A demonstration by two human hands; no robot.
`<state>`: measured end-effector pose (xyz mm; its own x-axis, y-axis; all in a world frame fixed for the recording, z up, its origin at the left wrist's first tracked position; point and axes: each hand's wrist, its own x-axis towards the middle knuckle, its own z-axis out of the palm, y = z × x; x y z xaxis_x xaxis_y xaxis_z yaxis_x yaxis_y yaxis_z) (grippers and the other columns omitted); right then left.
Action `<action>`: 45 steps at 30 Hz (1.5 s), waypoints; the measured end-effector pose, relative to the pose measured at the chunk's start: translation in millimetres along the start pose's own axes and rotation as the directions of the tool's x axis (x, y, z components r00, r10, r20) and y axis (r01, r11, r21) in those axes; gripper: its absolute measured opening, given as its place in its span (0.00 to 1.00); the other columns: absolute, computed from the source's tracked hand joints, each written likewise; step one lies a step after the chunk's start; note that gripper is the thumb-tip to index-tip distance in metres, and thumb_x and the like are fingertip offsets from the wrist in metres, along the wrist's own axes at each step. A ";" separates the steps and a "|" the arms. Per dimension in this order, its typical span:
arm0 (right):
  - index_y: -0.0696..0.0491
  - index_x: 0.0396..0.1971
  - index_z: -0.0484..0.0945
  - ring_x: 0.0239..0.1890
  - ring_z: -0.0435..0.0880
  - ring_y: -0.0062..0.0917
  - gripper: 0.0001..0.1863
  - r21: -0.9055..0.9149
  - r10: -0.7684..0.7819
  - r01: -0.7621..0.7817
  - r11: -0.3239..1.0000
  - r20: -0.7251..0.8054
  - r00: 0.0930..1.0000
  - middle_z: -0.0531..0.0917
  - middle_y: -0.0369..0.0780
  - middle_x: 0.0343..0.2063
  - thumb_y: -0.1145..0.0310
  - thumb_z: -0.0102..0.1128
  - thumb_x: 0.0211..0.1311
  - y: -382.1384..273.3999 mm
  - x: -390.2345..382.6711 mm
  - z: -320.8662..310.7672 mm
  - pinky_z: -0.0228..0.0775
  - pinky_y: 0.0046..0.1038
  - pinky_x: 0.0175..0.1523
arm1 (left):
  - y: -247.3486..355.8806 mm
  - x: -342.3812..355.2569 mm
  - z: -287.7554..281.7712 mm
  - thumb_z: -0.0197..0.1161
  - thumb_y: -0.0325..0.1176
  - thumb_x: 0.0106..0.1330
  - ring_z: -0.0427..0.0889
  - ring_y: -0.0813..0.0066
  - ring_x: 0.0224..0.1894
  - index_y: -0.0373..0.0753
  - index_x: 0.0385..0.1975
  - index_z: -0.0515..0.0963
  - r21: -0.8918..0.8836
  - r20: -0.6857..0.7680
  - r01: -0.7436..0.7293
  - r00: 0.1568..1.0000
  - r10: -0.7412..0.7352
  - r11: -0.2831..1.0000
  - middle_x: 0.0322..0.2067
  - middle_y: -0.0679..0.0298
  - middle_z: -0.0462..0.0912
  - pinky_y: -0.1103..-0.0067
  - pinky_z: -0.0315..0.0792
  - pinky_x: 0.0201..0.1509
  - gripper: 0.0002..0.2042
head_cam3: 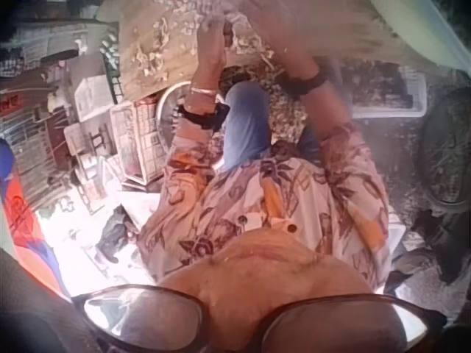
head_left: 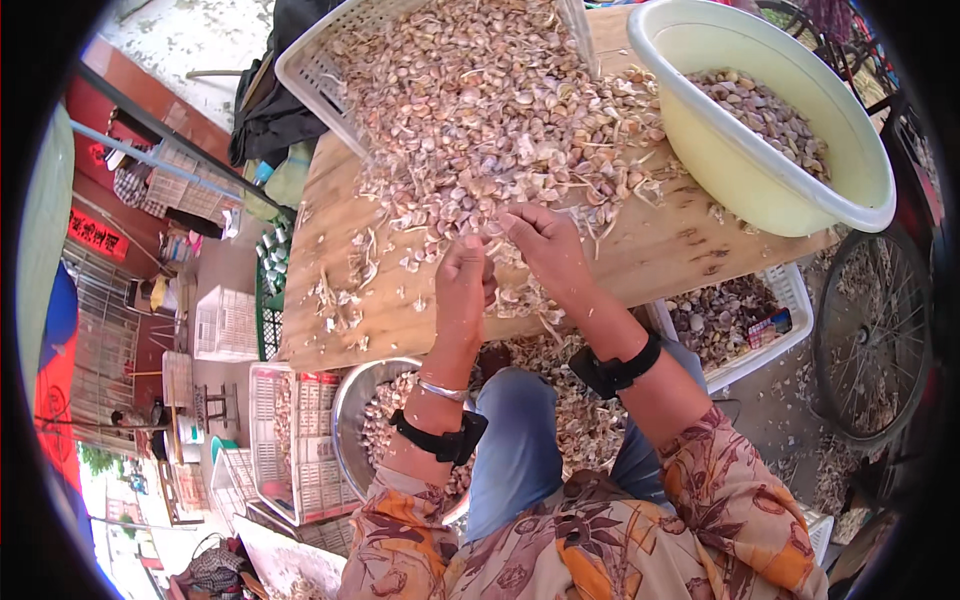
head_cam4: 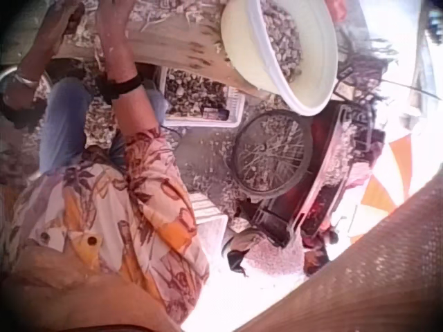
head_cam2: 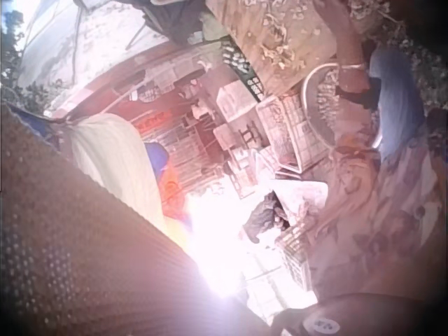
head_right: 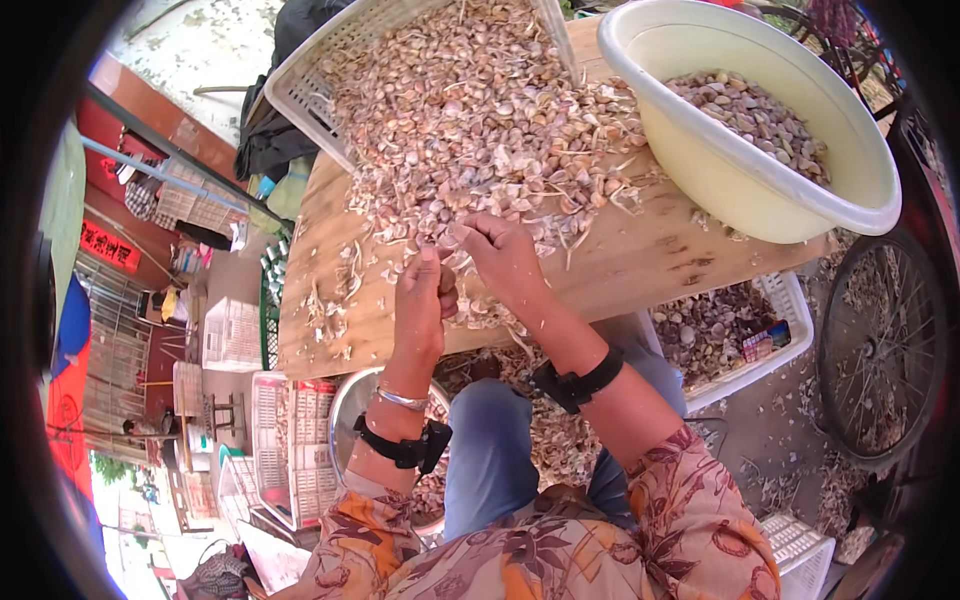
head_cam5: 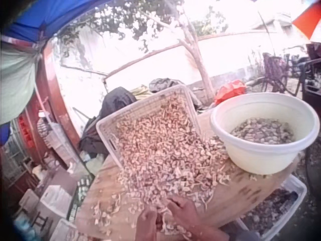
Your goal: Peeling garlic cloves by hand and placing them into a bowl.
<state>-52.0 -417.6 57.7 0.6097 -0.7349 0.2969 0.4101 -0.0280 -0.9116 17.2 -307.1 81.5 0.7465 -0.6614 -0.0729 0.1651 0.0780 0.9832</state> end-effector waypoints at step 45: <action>0.57 0.53 0.70 0.53 0.76 0.28 0.21 0.045 -0.183 0.200 0.979 0.636 0.750 0.74 0.42 0.52 0.87 0.43 0.60 -87.8 -143.7 63.2 0.70 0.27 0.56 | -12.3 -217.9 -153.5 0.49 0.24 0.68 0.74 0.76 0.34 0.32 0.44 0.73 -0.753 -0.024 0.150 0.967 -0.255 0.640 0.37 0.60 0.75 0.81 0.72 0.35 0.09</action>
<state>-132.7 -266.7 113.0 0.8136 -0.1149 0.5699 0.5539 -0.1444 -0.8200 -48.6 -49.4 59.5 0.6948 -0.6415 -0.3252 0.7036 0.5123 0.4925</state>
